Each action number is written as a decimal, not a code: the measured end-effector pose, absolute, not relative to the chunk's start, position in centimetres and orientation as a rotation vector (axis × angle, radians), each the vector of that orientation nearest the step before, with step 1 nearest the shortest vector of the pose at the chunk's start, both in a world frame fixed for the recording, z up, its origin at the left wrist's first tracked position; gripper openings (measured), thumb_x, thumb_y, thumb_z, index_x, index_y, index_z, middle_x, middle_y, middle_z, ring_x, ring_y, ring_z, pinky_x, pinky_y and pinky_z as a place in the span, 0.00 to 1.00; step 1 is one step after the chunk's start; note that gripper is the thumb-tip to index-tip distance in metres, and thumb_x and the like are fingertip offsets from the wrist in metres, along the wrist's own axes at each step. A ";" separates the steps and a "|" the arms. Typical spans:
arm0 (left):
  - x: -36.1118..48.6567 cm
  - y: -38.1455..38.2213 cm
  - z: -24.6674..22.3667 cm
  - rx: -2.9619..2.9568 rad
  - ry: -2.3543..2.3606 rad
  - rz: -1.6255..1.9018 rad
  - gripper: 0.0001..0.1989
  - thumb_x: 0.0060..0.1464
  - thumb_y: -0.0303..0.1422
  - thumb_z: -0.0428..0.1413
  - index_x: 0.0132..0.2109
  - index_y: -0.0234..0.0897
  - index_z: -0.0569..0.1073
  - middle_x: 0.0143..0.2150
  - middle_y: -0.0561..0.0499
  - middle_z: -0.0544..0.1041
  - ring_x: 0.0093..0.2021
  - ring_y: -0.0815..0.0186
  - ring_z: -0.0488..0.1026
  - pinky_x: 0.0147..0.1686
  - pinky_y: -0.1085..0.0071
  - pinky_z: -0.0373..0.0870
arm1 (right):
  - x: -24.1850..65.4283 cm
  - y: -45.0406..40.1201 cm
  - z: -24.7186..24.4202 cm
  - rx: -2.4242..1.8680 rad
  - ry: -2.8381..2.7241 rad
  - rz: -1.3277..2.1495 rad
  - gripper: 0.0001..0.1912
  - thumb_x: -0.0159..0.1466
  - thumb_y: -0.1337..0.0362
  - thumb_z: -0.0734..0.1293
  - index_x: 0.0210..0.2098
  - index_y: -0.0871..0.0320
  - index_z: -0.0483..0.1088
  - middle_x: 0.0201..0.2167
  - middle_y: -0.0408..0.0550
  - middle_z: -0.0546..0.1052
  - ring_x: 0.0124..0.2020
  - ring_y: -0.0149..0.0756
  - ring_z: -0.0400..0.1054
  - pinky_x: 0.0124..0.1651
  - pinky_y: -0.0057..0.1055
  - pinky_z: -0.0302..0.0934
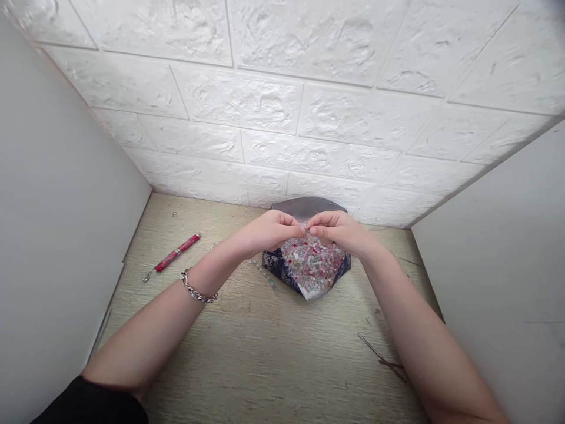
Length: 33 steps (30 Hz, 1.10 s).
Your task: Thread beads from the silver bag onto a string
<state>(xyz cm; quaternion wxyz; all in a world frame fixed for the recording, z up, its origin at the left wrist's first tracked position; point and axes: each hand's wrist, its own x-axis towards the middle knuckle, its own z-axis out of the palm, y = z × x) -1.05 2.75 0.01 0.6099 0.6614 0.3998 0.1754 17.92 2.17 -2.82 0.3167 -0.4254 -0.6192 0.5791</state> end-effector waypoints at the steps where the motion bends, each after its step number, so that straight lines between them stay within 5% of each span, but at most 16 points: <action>1: -1.0 2.8 0.0 1.520 0.922 0.400 0.12 0.48 0.36 0.53 0.22 0.34 0.63 0.13 0.60 0.51 0.14 0.80 0.45 0.14 0.78 0.39 | 17.9 2.1 -2.7 -1.138 -1.642 1.506 0.14 0.51 0.57 0.68 0.33 0.60 0.72 0.15 0.37 0.61 0.16 0.20 0.48 0.18 0.21 0.42; 13: -1.5 3.6 -0.7 1.332 0.858 0.485 0.13 0.47 0.39 0.56 0.25 0.34 0.66 0.13 0.61 0.48 0.14 0.80 0.42 0.15 0.77 0.37 | 16.4 0.8 -1.0 -1.296 -1.899 0.766 0.11 0.55 0.59 0.65 0.31 0.59 0.74 0.20 0.42 0.71 0.20 0.25 0.58 0.23 0.24 0.50; 24: -1.2 3.8 -1.1 1.193 0.783 0.552 0.10 0.50 0.34 0.54 0.26 0.33 0.68 0.15 0.61 0.46 0.13 0.80 0.41 0.13 0.79 0.35 | 16.0 0.2 -1.6 -1.206 -2.177 -0.090 0.10 0.62 0.63 0.59 0.32 0.58 0.71 0.31 0.44 0.75 0.33 0.31 0.68 0.34 0.26 0.56; 33: -1.2 3.8 -0.9 1.160 0.757 0.526 0.09 0.52 0.32 0.52 0.27 0.33 0.68 0.16 0.61 0.46 0.13 0.80 0.41 0.11 0.82 0.36 | 15.7 0.0 -1.4 -1.203 -2.197 -0.146 0.07 0.60 0.67 0.59 0.31 0.59 0.68 0.28 0.43 0.74 0.28 0.28 0.65 0.30 0.25 0.52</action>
